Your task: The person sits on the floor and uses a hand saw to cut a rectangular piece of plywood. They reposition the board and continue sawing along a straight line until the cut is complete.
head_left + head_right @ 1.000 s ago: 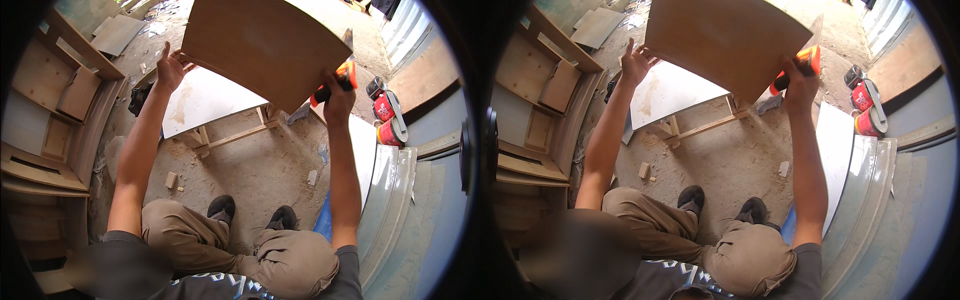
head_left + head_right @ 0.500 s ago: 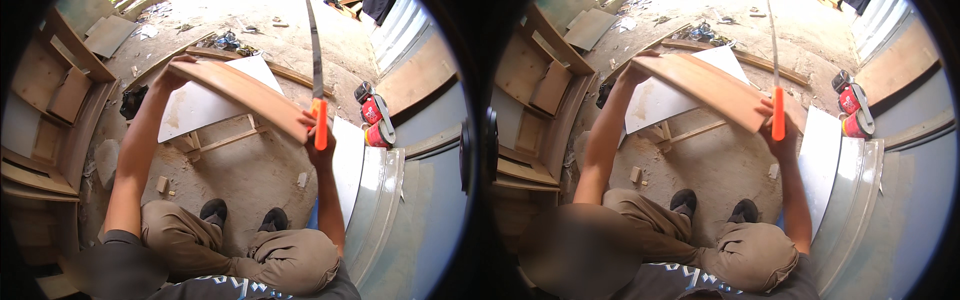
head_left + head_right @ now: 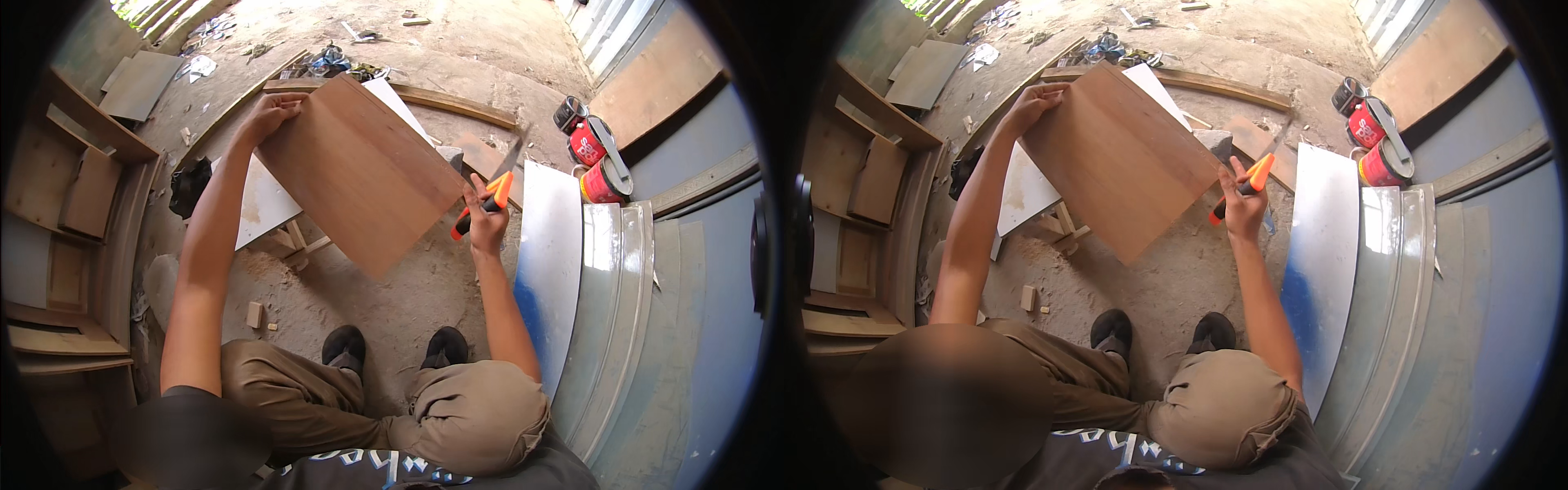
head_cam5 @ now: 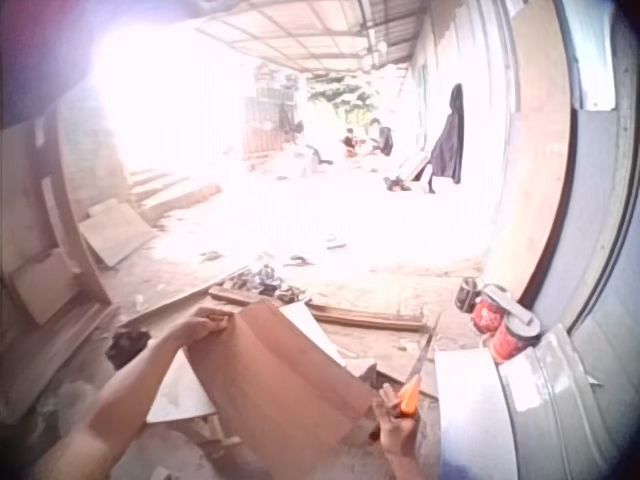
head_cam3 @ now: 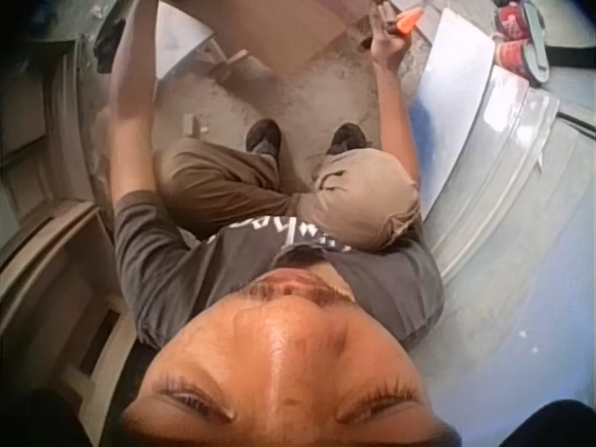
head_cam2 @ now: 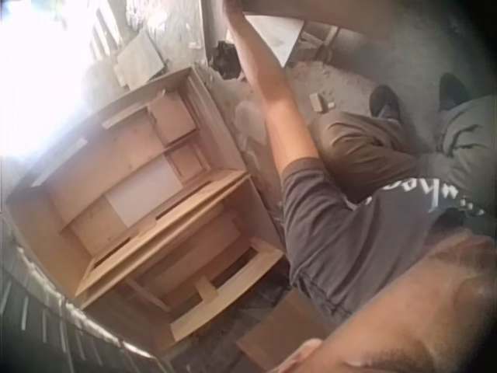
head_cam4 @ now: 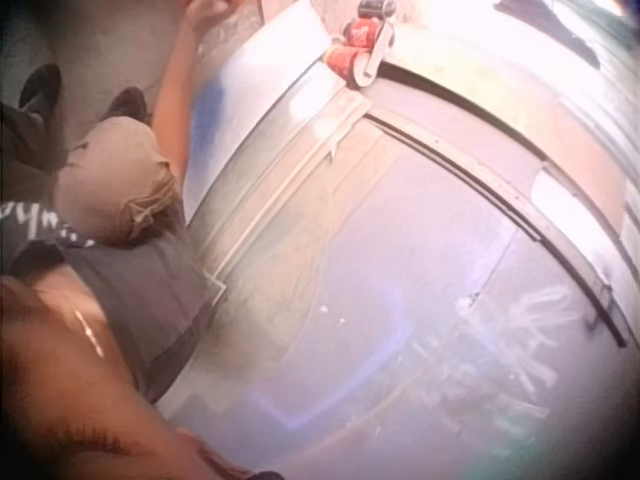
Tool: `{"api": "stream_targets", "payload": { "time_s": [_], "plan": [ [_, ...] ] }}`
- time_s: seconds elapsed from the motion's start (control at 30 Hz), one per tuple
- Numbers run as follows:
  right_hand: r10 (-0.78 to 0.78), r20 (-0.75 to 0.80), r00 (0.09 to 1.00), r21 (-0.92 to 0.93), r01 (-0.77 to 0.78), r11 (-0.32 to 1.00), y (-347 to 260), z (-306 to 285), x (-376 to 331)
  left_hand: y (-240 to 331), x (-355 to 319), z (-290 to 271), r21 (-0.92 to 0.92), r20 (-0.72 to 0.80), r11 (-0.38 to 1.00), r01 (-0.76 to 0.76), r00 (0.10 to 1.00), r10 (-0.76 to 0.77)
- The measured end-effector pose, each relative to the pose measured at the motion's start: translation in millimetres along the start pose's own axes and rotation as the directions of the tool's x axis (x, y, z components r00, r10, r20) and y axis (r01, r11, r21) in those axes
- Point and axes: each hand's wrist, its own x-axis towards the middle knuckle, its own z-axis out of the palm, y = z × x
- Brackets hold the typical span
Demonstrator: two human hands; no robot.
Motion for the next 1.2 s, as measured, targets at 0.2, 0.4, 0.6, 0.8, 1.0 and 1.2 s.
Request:
{"api": "stream_targets", "payload": {
  "time_s": [0.2, 0.4, 0.6, 0.8, 1.0, 1.2],
  "plan": [
    [0.245, -0.09, 0.965, 0.254, -0.215, 0.943, -16, 32, -9, 23, 78, 18, 0.476, -0.051, 0.855, -0.206, 0.964, 0.26],
    [0.243, -0.27, 0.932, 0.207, -0.191, 0.96, -23, 53, -21, 51, 161, 128, 0.734, -0.213, 0.679, 0.0, 0.95, 0.23],
    [0.02, -0.037, 0.999, 0.017, -0.02, 1.0, -25, 48, -15, 66, 213, 191, 0.722, -0.327, 0.674, 0.154, 0.935, 0.136],
    [0.165, 0.056, 0.985, -0.007, -0.164, 0.986, -28, 43, -1, 70, 254, 192, 0.681, -0.288, 0.715, 0.156, 0.955, 0.065],
    [0.384, 0.005, 0.923, -0.165, -0.378, 0.911, -65, 28, 16, 71, 265, 199, 0.737, -0.246, 0.665, 0.12, 0.964, 0.099],
    [0.505, -0.003, 0.863, -0.599, -0.405, 0.69, -211, 6, 18, 69, 263, 203, 0.725, -0.159, 0.687, -0.053, 0.957, 0.242]
  ]
}}
